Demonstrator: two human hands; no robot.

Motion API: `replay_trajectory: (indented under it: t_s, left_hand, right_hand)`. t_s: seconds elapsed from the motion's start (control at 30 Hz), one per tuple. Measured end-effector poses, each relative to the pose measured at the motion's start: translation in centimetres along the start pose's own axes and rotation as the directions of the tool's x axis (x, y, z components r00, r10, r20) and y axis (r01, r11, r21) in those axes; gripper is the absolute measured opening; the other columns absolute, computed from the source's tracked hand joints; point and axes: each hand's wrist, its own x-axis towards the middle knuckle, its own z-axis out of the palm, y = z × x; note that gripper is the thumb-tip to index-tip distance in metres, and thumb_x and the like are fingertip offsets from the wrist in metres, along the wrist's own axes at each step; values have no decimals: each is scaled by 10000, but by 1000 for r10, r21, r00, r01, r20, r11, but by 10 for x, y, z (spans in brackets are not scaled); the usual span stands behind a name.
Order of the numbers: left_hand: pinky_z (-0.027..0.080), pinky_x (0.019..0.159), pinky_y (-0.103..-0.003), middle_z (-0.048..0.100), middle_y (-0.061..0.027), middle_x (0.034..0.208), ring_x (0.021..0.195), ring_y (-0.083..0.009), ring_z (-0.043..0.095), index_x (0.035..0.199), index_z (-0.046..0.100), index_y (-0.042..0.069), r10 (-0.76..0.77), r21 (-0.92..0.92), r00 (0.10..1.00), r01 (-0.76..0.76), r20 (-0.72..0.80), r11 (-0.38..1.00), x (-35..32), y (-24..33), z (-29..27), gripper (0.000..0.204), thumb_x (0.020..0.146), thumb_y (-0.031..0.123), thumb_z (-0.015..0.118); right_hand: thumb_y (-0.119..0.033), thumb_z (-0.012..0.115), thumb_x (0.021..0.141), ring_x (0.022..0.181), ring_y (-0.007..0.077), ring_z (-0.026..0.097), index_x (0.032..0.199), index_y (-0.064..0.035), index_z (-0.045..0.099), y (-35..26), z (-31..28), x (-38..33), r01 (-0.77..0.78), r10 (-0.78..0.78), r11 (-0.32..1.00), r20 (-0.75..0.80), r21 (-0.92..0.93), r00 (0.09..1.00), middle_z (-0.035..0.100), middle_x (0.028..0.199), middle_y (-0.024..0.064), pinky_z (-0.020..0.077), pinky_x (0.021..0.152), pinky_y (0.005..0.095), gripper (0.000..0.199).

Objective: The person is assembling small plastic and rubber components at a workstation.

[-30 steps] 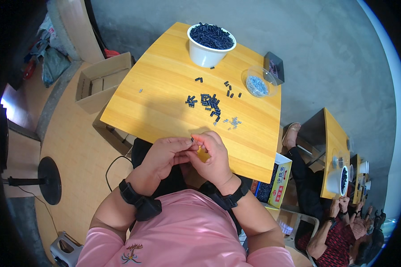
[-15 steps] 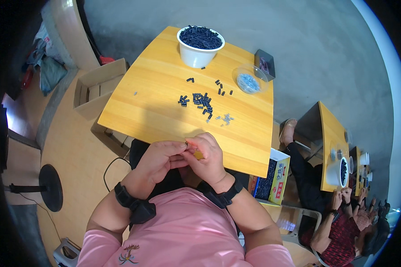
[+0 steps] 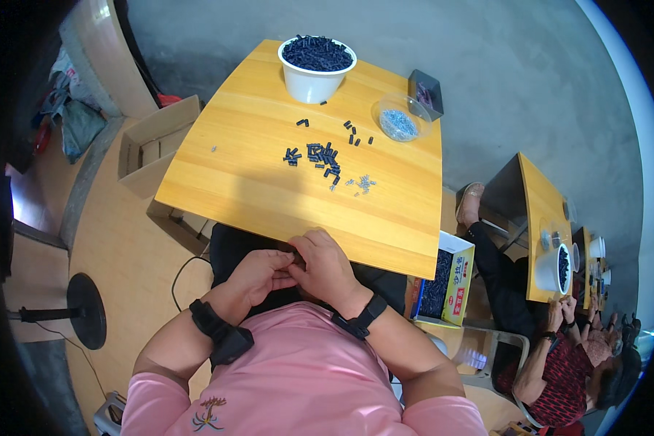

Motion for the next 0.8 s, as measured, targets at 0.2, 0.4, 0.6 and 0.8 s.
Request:
replay_trajectory:
  t_s: [0.2, 0.4, 0.6, 0.8]
  left_hand:
    - [506, 792, -296, 632, -63, 919, 836, -158, 608, 972, 604, 31, 12, -33, 1000, -12, 5, 999, 5, 0, 1, 178, 929, 177, 512]
    - [498, 799, -294, 631, -66, 903, 833, -153, 605, 978, 606, 22, 18, -43, 1000, -19, -8, 999, 8, -2, 0, 178, 931, 163, 508]
    - [491, 773, -281, 634, -67, 885, 810, -148, 603, 954, 620, 16, 57, -107, 997, -61, -47, 992, 14, -10, 2, 165, 922, 143, 520]
    - [487, 738, -276, 645, -73, 849, 781, -151, 607, 914, 637, 16, 76, -125, 991, -90, -114, 988, 12, -6, 10, 140, 902, 112, 536]
  right_hand:
    - [-67, 688, 631, 776, 321, 550, 885, -7, 582, 4, 4, 4, -91, 91, 996, -11, -17, 996, 556, 792, 149, 466, 681, 368, 282]
    - [-55, 692, 632, 804, 354, 546, 795, -1, 547, 6, 2, 11, -129, 131, 991, 81, -28, 988, 555, 794, 173, 462, 684, 397, 225]
    - [-64, 715, 615, 758, 351, 540, 757, -4, 534, 9, 3, 12, -151, 150, 988, 54, 15, 987, 542, 757, 167, 455, 645, 396, 238]
    - [-40, 698, 620, 731, 322, 540, 752, -8, 535, 10, 1, 13, -179, 174, 981, 74, 73, 982, 534, 736, 151, 449, 625, 370, 212]
